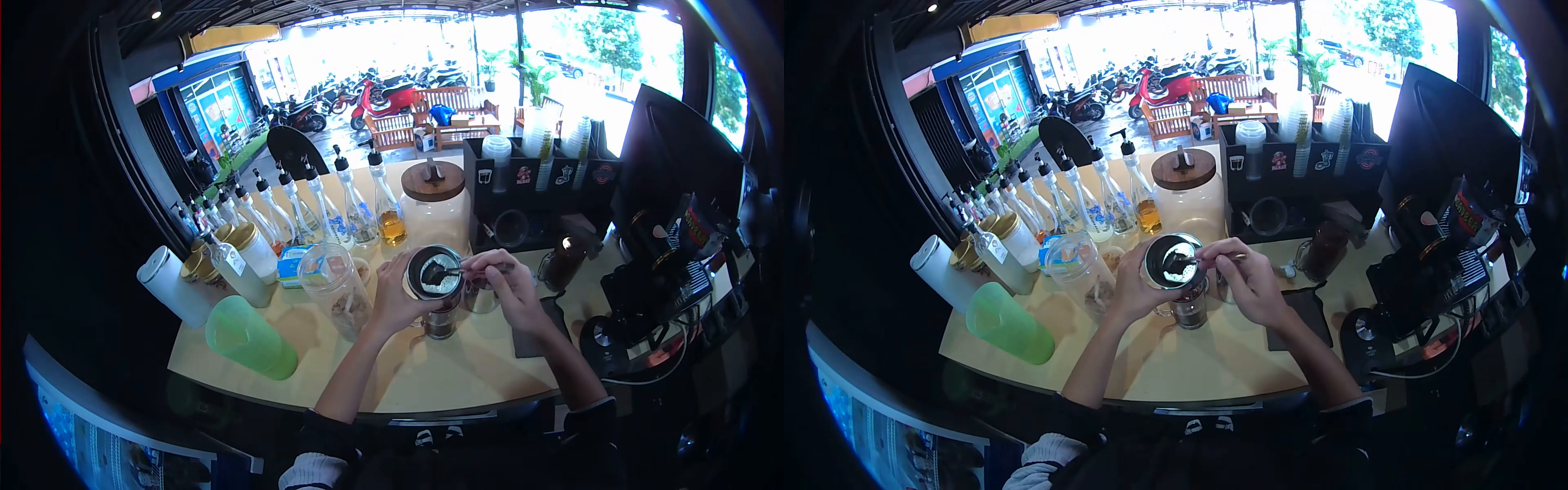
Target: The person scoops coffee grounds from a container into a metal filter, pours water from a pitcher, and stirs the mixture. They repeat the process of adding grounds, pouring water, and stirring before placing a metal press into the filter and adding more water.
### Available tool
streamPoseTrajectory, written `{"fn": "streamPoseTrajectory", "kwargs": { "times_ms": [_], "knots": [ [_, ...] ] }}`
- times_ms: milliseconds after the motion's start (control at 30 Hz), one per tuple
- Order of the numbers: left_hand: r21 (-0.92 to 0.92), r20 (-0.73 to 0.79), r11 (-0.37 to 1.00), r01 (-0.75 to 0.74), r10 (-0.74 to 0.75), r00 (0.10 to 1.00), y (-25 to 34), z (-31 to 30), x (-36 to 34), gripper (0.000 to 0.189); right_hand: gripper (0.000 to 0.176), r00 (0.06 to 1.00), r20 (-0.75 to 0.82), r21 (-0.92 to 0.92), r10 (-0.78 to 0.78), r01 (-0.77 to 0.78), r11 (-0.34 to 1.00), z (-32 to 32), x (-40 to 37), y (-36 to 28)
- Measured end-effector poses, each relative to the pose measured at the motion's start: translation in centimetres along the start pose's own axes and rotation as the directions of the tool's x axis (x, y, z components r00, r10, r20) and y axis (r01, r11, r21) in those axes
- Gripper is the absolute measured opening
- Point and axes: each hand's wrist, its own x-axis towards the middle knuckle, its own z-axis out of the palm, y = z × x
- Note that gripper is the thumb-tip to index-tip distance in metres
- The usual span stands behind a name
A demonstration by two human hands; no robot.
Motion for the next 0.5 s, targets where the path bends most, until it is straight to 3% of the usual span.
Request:
{"fn": "streamPoseTrajectory", "kwargs": {
  "times_ms": [133, 400, 500],
  "knots": [
    [-0.001, 0.079, 0.999, -0.054, 0.054, 0.995, -0.5, -0.7, 0.2, 0.081, 0.021, 0.994, 0.08, 0.061, 0.077, -0.082, 0.995, -0.1, 0.6, -0.6],
    [0.039, 0.139, 0.99, -0.137, 0.131, 0.982, -0.4, -1.5, 0.4, 0.087, 0.017, 0.985, 0.138, -0.075, 0.1, -0.09, 0.993, -0.8, 1.9, -1.1],
    [0.016, 0.127, 0.991, -0.135, 0.132, 0.983, -0.4, -1.4, 0.4, 0.086, 0.015, 0.997, 0.012, -0.006, 0.073, -0.073, 0.997, -0.4, 2.5, -1.2]
  ]
}}
